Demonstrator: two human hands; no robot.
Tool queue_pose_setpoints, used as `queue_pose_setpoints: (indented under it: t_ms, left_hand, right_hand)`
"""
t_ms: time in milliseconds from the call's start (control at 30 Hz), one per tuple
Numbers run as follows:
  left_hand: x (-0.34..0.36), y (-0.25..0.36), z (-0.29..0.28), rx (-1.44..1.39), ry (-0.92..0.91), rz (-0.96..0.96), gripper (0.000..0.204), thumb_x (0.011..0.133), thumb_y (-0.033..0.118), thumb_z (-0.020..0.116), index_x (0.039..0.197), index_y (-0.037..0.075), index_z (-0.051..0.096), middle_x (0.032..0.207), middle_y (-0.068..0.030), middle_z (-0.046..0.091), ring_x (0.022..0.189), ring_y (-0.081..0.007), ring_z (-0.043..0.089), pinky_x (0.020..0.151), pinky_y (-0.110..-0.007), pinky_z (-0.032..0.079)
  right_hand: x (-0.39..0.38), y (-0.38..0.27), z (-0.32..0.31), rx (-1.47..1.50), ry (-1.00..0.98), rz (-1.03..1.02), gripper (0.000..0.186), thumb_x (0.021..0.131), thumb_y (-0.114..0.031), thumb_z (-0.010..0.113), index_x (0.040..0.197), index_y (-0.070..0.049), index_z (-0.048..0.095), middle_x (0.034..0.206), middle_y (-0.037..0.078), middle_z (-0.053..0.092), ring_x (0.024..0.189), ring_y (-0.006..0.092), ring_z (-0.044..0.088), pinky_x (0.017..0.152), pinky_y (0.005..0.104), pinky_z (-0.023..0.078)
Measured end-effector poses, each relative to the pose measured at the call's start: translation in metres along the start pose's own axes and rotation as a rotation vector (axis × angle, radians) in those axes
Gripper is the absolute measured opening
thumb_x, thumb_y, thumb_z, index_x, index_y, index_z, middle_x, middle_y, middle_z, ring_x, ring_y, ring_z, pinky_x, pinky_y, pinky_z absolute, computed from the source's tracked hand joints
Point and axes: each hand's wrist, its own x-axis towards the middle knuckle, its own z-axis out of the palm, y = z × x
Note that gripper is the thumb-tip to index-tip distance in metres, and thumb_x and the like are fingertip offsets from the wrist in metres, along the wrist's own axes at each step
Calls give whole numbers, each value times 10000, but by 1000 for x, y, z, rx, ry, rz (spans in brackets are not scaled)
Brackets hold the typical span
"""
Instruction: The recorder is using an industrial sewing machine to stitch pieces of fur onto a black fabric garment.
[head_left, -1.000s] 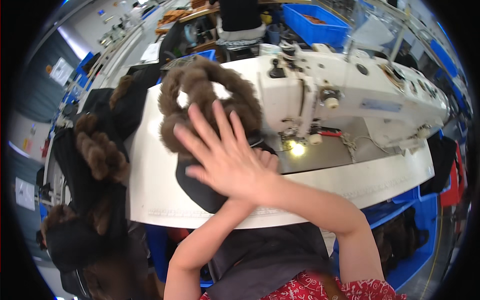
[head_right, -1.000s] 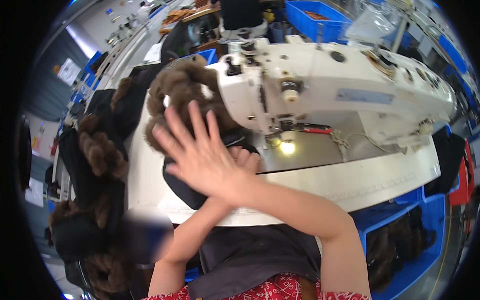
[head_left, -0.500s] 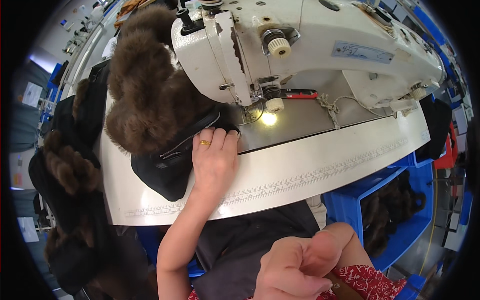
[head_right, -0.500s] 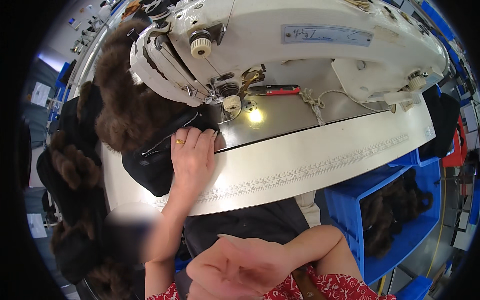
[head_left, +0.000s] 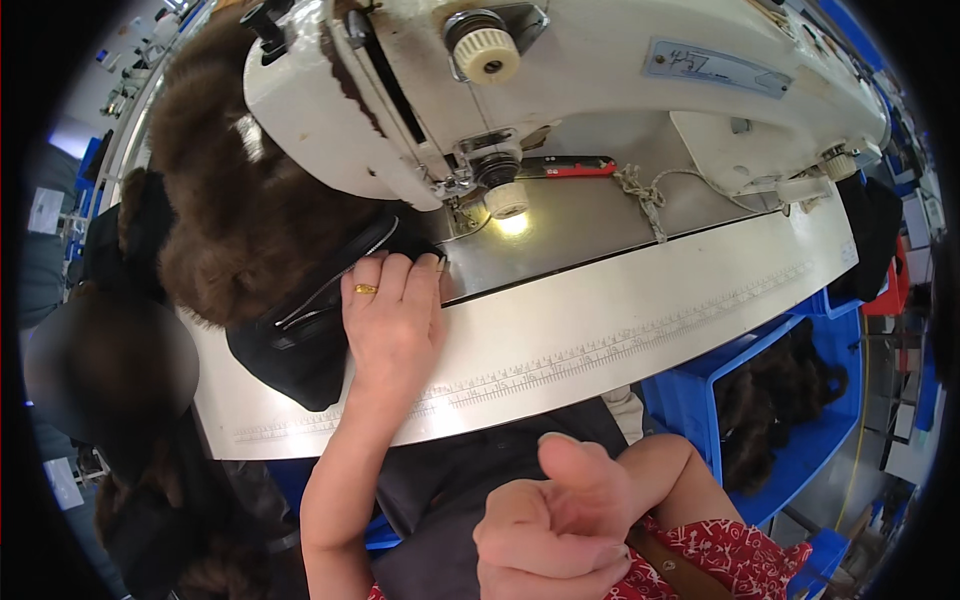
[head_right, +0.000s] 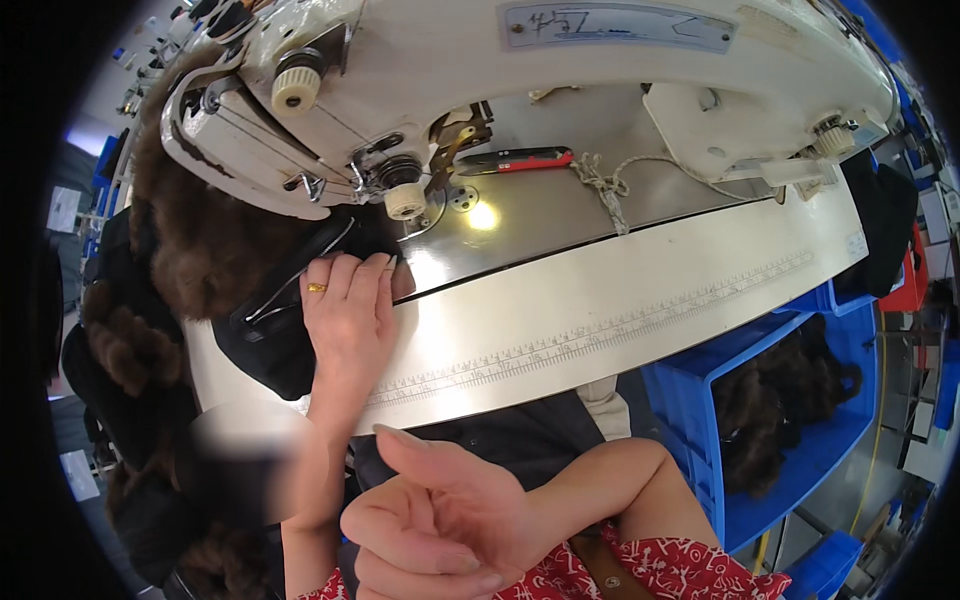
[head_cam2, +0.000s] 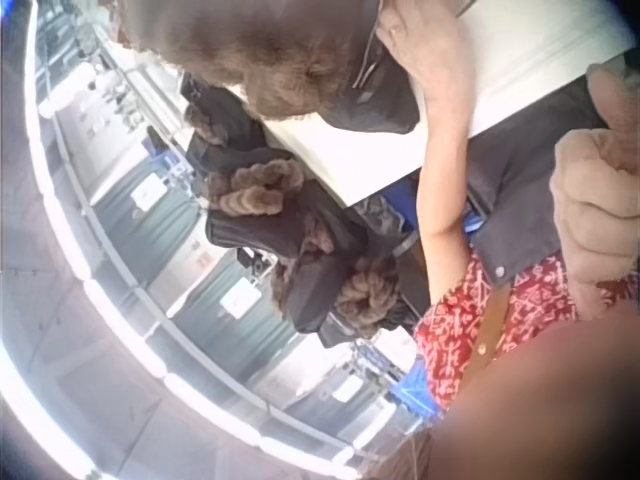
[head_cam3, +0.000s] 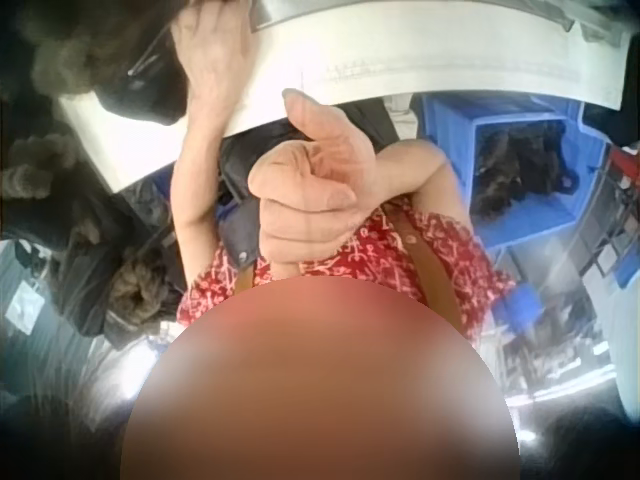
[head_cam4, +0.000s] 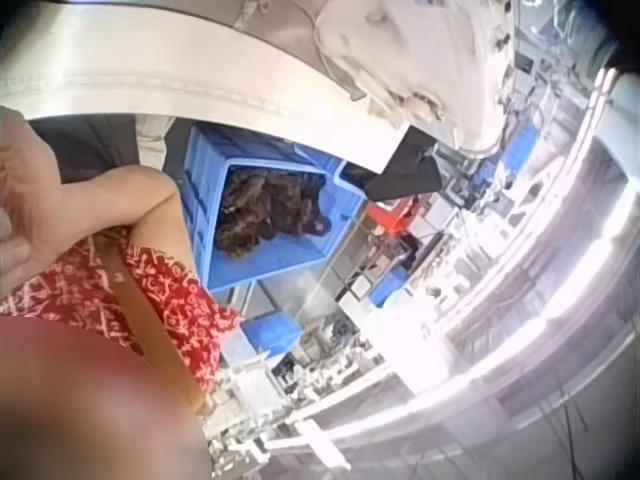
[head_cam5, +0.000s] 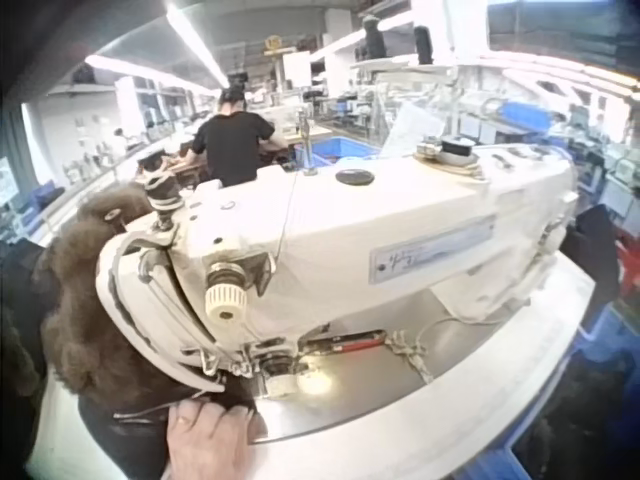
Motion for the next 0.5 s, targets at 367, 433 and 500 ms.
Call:
queue_pose_setpoints:
  t_ms: [367,433,500]
  left_hand:
    - [-1,-3,1,24,8,10,185,764,23,698,947,37,676,849,-90,583,833,-297,541,768,-408,433]
    - [-1,-3,1,26,-6,4,188,764,21,696,950,38,675,851,-88,584,836,-296,541,772,-405,435]
    - [0,-2,0,28,-9,8,190,764,21,698,951,38,675,851,-87,584,838,-294,542,772,-403,436]
  right_hand:
    - [7,4,-5,103,5,8,695,1016,-609,165,675,-95,485,547,7,491,518,137,421,516,234,358]
    - [5,6,-10,105,-7,2,688,1018,-601,164,679,-95,485,543,6,489,511,138,419,516,235,357]
    - [2,10,-15,160,11,20,680,1021,-589,165,679,-95,485,536,10,488,503,138,422,519,238,364]
